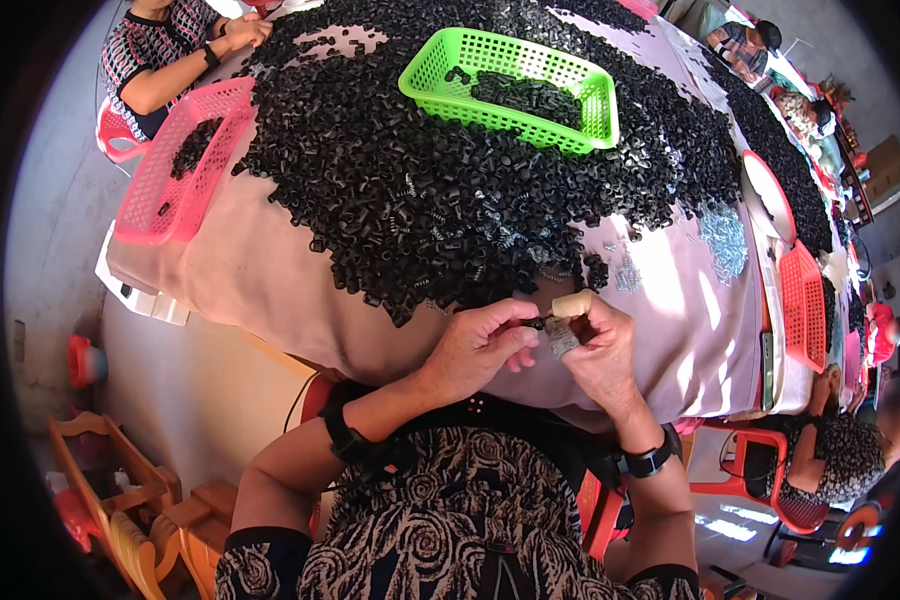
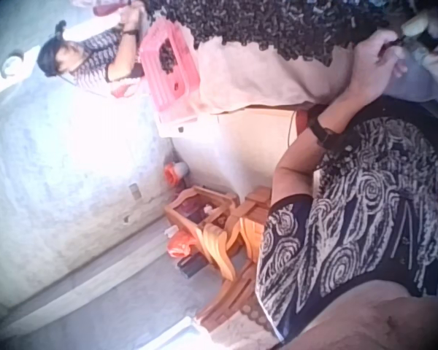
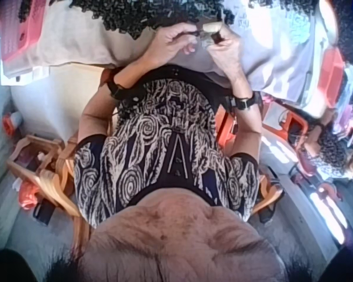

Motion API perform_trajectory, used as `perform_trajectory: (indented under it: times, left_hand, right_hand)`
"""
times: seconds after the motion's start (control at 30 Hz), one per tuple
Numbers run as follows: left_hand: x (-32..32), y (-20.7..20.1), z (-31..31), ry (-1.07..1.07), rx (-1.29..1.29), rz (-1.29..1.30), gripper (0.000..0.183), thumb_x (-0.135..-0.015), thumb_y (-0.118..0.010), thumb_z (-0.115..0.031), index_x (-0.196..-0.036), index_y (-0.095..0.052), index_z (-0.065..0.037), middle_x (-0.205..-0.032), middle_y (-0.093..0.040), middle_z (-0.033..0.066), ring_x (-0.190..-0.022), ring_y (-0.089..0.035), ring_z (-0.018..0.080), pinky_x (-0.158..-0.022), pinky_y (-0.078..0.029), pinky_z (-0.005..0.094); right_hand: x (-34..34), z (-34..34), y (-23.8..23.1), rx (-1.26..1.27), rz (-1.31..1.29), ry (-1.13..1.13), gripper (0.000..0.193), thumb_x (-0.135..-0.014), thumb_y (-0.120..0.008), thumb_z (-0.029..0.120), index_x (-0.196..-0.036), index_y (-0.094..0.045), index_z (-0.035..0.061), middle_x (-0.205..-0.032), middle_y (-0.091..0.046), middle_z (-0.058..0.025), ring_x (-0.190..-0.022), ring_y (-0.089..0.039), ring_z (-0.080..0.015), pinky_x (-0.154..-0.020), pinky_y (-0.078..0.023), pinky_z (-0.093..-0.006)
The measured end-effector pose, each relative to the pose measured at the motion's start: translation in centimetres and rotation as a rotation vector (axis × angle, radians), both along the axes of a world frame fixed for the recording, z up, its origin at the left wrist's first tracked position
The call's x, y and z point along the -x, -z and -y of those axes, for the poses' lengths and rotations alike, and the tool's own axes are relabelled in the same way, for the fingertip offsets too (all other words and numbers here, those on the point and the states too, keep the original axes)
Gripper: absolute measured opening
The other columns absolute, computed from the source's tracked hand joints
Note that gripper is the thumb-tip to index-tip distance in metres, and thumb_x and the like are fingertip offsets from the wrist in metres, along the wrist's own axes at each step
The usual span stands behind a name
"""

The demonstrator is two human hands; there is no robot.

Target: Sorting and inspecting small black plastic shoe components at a large communal table.

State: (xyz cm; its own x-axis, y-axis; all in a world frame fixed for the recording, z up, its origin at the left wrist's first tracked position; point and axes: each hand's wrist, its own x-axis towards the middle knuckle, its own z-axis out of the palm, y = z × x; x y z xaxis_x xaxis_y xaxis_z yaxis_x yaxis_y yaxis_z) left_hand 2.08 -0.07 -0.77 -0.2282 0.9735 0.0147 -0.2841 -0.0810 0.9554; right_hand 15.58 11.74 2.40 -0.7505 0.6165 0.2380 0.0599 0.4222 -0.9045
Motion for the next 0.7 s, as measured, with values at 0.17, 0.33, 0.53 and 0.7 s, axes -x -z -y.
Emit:
perform_trajectory:
  times: [0.17, 0.33, 0.53, 0.7]
  left_hand:
    - [-0.2, 0.0, 0.2, -0.001, -0.004, -0.019, 0.021, -0.095, -0.049, -0.005, -0.114, -0.054, 0.003, -0.085, -0.062, 0.0059, -0.074, -0.061, 0.0099, -0.067, -0.052, 0.0248]
    - [-0.9, 0.0, 0.2, -0.113, -0.052, -0.162, 0.021, -0.093, -0.05, -0.001, -0.114, -0.054, 0.003, -0.085, -0.062, 0.0066, -0.072, -0.061, 0.0098, -0.068, -0.052, 0.024]
    - [-0.8, -0.7, 0.3, -0.145, -0.089, -0.317, 0.022, -0.092, -0.051, 0.001, -0.113, -0.055, 0.002, -0.082, -0.061, 0.0061, -0.07, -0.061, 0.0093, -0.066, -0.052, 0.0232]
    - [-0.8, -0.7, 0.4, -0.149, -0.09, -0.389, 0.02, -0.091, -0.05, 0.003, -0.11, -0.055, 0.003, -0.081, -0.059, 0.0065, -0.068, -0.061, 0.0094, -0.062, -0.05, 0.0229]
  right_hand:
    - [-0.1, 0.1, -0.5, -0.091, 0.059, -0.009, 0.02, -0.07, -0.068, -0.007, -0.085, -0.06, 0.0026, -0.073, -0.054, 0.0006, -0.065, -0.048, -0.0023, -0.054, -0.039, -0.0184]
    - [0.1, -0.3, -0.2, -0.067, 0.048, -0.053, 0.018, -0.071, -0.07, -0.003, -0.083, -0.058, 0.003, -0.073, -0.055, 0.0001, -0.063, -0.048, -0.0038, -0.054, -0.04, -0.0201]
    - [0.3, -1.1, 0.2, -0.06, 0.032, -0.158, 0.019, -0.072, -0.07, 0.0, -0.085, -0.057, 0.0024, -0.075, -0.056, -0.0011, -0.064, -0.049, -0.0077, -0.056, -0.041, -0.0238]
    - [0.1, -2.0, -0.5, -0.222, 0.112, -0.274, 0.018, -0.072, -0.067, 0.001, -0.085, -0.055, 0.0025, -0.073, -0.055, -0.0067, -0.062, -0.053, -0.0186, -0.057, -0.043, -0.0287]
